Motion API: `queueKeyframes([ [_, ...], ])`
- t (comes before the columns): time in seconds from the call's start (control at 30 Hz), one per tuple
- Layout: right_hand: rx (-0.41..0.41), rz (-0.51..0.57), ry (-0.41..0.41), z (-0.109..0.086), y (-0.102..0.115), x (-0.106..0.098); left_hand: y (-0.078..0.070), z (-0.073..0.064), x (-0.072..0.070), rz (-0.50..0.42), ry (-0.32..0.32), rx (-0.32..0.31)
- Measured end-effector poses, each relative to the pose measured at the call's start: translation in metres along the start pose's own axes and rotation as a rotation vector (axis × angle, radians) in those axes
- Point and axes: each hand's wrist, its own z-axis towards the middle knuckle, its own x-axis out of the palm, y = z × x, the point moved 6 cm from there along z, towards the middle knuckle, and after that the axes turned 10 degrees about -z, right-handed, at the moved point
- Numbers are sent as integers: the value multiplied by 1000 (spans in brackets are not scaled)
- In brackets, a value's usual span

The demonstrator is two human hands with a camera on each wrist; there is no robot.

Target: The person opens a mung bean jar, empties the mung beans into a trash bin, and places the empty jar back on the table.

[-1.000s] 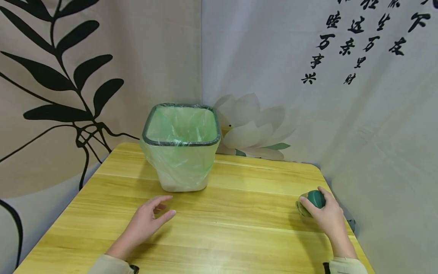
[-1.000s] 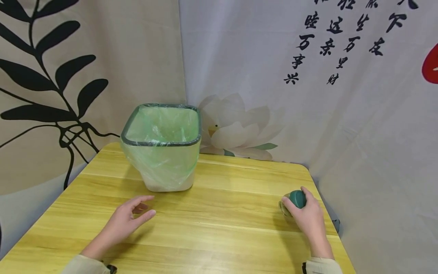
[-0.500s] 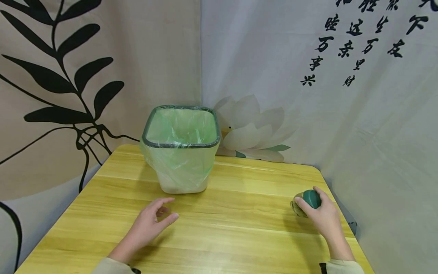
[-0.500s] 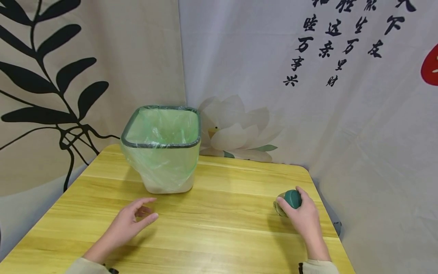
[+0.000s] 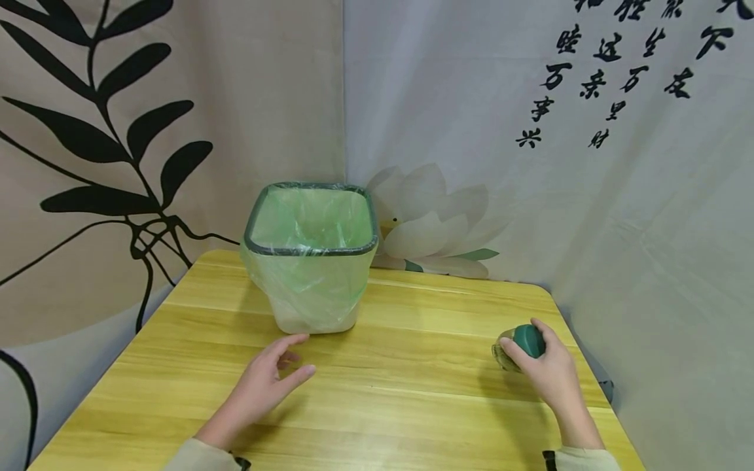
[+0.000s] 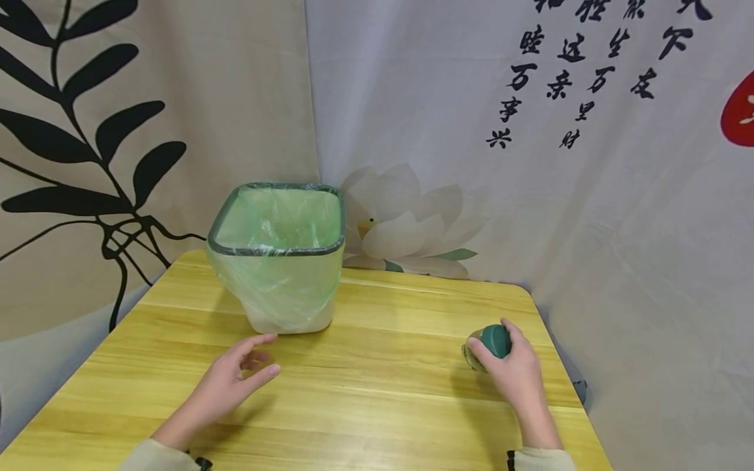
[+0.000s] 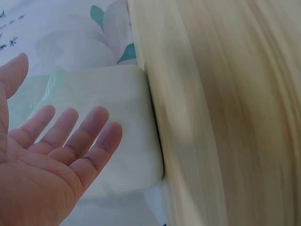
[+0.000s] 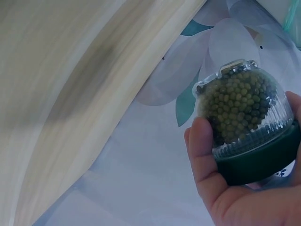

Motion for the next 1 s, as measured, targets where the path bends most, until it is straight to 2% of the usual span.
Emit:
queueKeyframes([
  [0.27,-3,12,6,-5,10,0,-7,1,7,-19,-4,30],
  [0.5,-5,15,3,-8,15,0,-9,0,11,-21,-5,13],
  [0.7,-8,36,12,-10,18,2,-11,-1,13,-10,-15,25],
  [1.0,-23,68,3,-15,23,6,-13,-2,21,-31,13,6],
])
